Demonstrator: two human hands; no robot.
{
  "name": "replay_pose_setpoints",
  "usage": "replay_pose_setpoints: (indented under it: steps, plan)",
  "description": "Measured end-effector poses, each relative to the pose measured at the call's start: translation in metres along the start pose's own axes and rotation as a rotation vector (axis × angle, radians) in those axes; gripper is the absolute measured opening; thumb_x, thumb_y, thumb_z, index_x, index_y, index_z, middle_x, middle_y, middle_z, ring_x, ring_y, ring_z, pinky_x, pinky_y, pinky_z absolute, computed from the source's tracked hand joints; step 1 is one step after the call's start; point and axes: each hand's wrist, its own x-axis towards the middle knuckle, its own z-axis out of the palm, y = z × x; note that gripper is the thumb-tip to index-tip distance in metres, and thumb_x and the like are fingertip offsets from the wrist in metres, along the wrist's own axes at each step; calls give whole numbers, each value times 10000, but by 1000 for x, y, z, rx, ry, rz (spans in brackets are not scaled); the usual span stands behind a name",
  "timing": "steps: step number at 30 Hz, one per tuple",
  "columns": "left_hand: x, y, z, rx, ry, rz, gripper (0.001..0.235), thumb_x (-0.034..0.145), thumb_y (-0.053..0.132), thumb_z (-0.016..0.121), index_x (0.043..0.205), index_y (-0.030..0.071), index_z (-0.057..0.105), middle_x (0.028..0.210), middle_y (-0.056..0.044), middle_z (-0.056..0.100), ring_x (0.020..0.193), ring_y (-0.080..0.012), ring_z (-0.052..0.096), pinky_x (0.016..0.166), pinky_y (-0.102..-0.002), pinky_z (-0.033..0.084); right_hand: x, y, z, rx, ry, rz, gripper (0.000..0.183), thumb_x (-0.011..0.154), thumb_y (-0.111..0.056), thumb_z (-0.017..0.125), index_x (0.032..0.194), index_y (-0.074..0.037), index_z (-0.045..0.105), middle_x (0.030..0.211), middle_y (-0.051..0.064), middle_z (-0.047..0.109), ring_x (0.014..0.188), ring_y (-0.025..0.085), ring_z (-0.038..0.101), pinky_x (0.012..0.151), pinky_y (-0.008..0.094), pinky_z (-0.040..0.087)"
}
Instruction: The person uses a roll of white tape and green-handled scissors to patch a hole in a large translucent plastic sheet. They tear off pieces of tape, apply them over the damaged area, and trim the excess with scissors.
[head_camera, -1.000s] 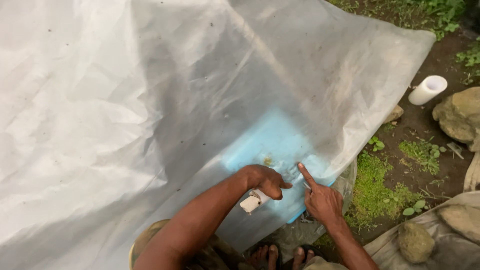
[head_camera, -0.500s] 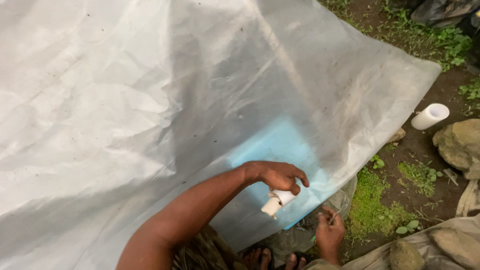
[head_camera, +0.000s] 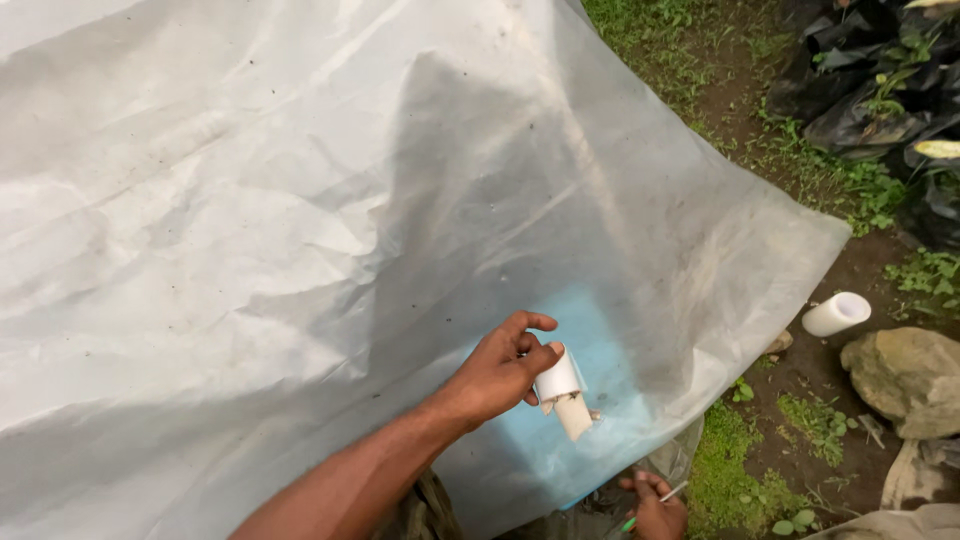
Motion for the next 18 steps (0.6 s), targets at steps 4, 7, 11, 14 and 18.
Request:
replay_pose_setpoints:
  steps: [4, 7, 11, 14, 18]
  plan:
    - [-2, 6, -5, -72, 148, 114, 518, 987, 272, 575, 1433, 53, 430, 915, -61, 645, 845, -123, 669, 657, -308, 598, -33, -93, -7, -130, 245, -378, 287, 1202, -103, 474, 1286, 55, 698, 770, 226, 659, 644, 251, 569, 509, 341, 429]
    - [4, 13, -7, -112, 256, 172, 539, 970, 234, 588, 1446, 40, 429, 816, -56, 644, 749, -139, 654, 620, -327, 570, -41, -207, 18, -244, -12, -829, 419, 1030, -38, 486, 1440, -16, 571, 1077, 164, 696, 720, 189, 695, 416, 283, 487]
    - [21, 20, -9, 20, 389, 309, 513, 957, 201, 615, 1418, -1, 515, 717, -73, 655, 645, -208, 656, 620, -372, 534, -50, -363, 98, -655, -216, -1612, 524, 970, -5, 603, 1481, -120, 579, 1055, 140, 664, 784, 243, 648, 663, 371, 550]
    - [29, 22, -4, 141, 426, 398, 535, 949, 189, 622, 1415, -37, 487, 732, -110, 672, 666, -256, 699, 660, -410, 555, -63, -461, 177, -871, -211, -1786, 686, 938, -24, 659, 1576, -213, 489, 942, 134, 552, 680, 301, 567, 595, 445, 488]
    - [36, 27, 2, 228, 353, 359, 574, 961, 186, 588, 1448, -56, 406, 748, -153, 667, 683, -318, 724, 674, -448, 573, -78, -547, 264, -1008, -105, -1806, 751, 943, -137, 669, 1633, -259, 397, 946, 124, 543, 600, 222, 529, 547, 402, 475]
